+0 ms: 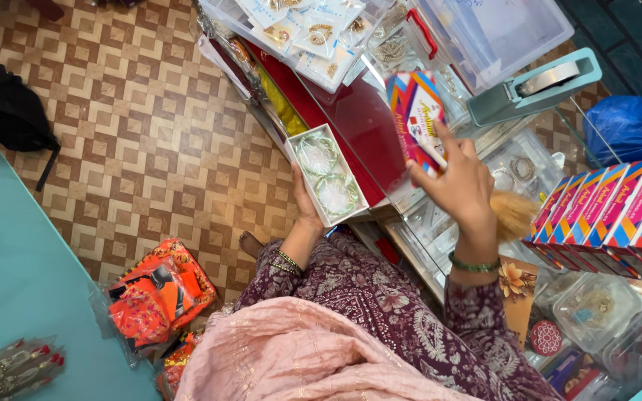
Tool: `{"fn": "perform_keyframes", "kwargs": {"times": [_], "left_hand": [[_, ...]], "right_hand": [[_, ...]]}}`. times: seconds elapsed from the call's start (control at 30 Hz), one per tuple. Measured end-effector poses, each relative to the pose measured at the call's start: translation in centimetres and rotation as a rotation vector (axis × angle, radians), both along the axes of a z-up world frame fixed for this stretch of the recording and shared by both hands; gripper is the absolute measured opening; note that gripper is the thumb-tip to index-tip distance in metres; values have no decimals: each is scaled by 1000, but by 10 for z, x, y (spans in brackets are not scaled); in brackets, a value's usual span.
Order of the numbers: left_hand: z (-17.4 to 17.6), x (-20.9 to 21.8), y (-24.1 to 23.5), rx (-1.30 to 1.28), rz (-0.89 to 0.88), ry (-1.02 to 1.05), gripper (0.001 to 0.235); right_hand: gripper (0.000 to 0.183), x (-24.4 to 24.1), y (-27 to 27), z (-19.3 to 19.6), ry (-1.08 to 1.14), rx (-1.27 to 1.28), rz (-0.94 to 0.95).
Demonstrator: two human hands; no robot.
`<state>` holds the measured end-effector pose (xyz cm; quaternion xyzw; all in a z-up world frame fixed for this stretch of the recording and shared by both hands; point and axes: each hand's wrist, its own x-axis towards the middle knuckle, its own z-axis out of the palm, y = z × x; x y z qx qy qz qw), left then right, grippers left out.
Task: The person repeatedly opens small rectangular boxes, places wrapped bangles inside, and closes the boxes. The person uses a small brush to dust the boxes and bangles before closing them. The person places the finished boxes on a glass display counter.
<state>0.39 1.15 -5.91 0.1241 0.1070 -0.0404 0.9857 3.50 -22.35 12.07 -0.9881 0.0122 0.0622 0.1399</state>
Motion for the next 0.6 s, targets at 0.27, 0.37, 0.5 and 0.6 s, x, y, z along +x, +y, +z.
{"fn": "perform_keyframes", "kwargs": {"times": [0.27,0.37,0.5,0.6], "left_hand": [[20,2,10,-48,-129,-149,92],[20,3,7,-84,-200,-211,90],[16,3,-4,-154,-300,-189,88],[16,1,-11,-130,-326,-121,86]], "right_hand": [[71,10,-9,-50,-65,-220,-31],[38,-6,-16,-14,-380,0,79],[42,-22,-15,37,-448,482,24],[35,-25,0,46,-495,791,301]]}}
